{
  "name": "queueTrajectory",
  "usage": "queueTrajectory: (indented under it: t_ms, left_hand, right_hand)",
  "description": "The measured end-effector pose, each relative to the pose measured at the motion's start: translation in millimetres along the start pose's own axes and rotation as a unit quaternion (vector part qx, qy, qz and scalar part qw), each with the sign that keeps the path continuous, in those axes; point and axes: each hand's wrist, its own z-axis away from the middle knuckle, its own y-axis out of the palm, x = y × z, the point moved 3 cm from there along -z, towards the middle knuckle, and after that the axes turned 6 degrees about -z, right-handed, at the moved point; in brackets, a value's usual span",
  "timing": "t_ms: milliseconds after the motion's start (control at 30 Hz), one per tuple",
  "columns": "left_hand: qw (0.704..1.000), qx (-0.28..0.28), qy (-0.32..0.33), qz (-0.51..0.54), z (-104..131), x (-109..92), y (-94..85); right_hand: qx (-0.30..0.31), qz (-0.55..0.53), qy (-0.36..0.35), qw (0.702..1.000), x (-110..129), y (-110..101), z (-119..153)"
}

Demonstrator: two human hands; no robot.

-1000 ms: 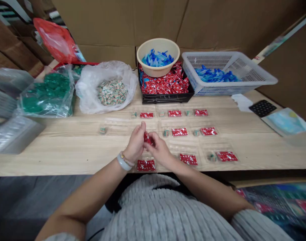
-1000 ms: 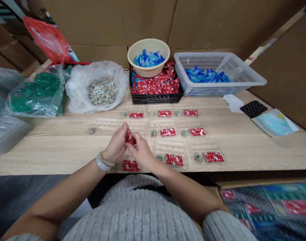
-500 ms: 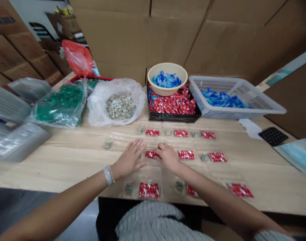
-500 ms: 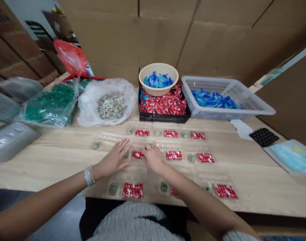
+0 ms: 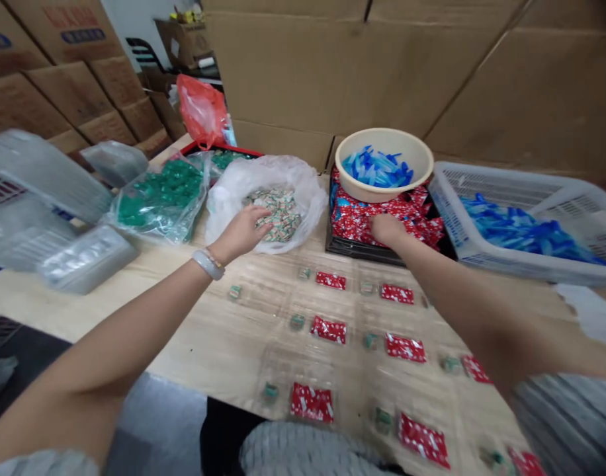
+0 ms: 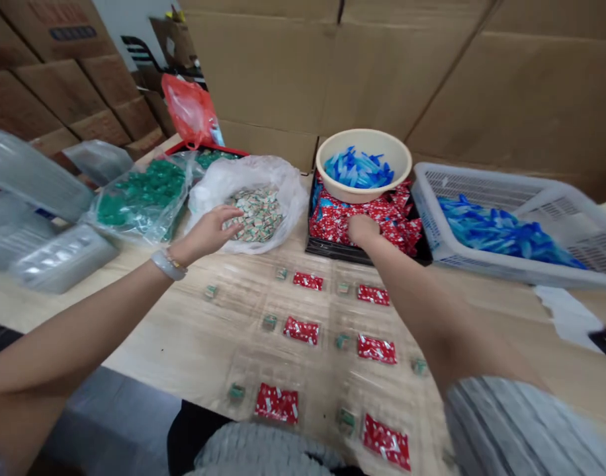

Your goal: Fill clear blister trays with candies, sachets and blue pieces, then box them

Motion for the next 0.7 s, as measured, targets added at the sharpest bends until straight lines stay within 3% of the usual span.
queueTrajectory:
  t_ms: [100, 200, 300, 367, 433, 533, 633, 700]
  left_hand:
    - [0.995, 0.017, -0.070, 0.062, 10.0, 4.1, -2.0]
    - [0.959, 0.060, -0.114, 0.253, 11.1, -24.8, 16.7]
    - [0.867, 0.161, -0.137, 0.451, 21.5, -61.3, 33.8]
    - [0.839, 0.194, -0.166, 0.480, 41.2, -67.5, 34.8]
    - [0.859, 0.191, -0.199, 0.432, 69.2, -55.3, 30.3]
    - [0.912, 0.162, -0.237, 0.292, 114.1, -21.2, 25.3]
    - [0.965, 0.109, -0.224, 0.080, 144.4, 2.6, 26.7]
    - [0.977, 0.078, -0.183, -0.080, 154.4, 5.0, 30.1]
  right_hand:
    - [-0.039, -0.057, 0.007, 0.998, 16.4, -17.8, 5.8]
    - [-0.087, -0.170, 0.010, 0.981, 73.4, -21.4, 29.9]
    - [0.026, -0.277, -0.016, 0.960, 138.2, 15.3, 71.1]
    - [0.057, -0.280, -0.028, 0.958, 162.9, 49.0, 100.4]
    - [0.088, -0.256, -0.024, 0.962, 171.4, 84.3, 123.9]
    - [0.179, -0.160, -0.019, 0.971, 172.1, 130.8, 144.1]
    - [0.272, 0.012, -0.039, 0.962, 174.5, 160.6, 150.4]
    - [0.294, 0.102, -0.048, 0.949, 177.9, 170.6, 150.3]
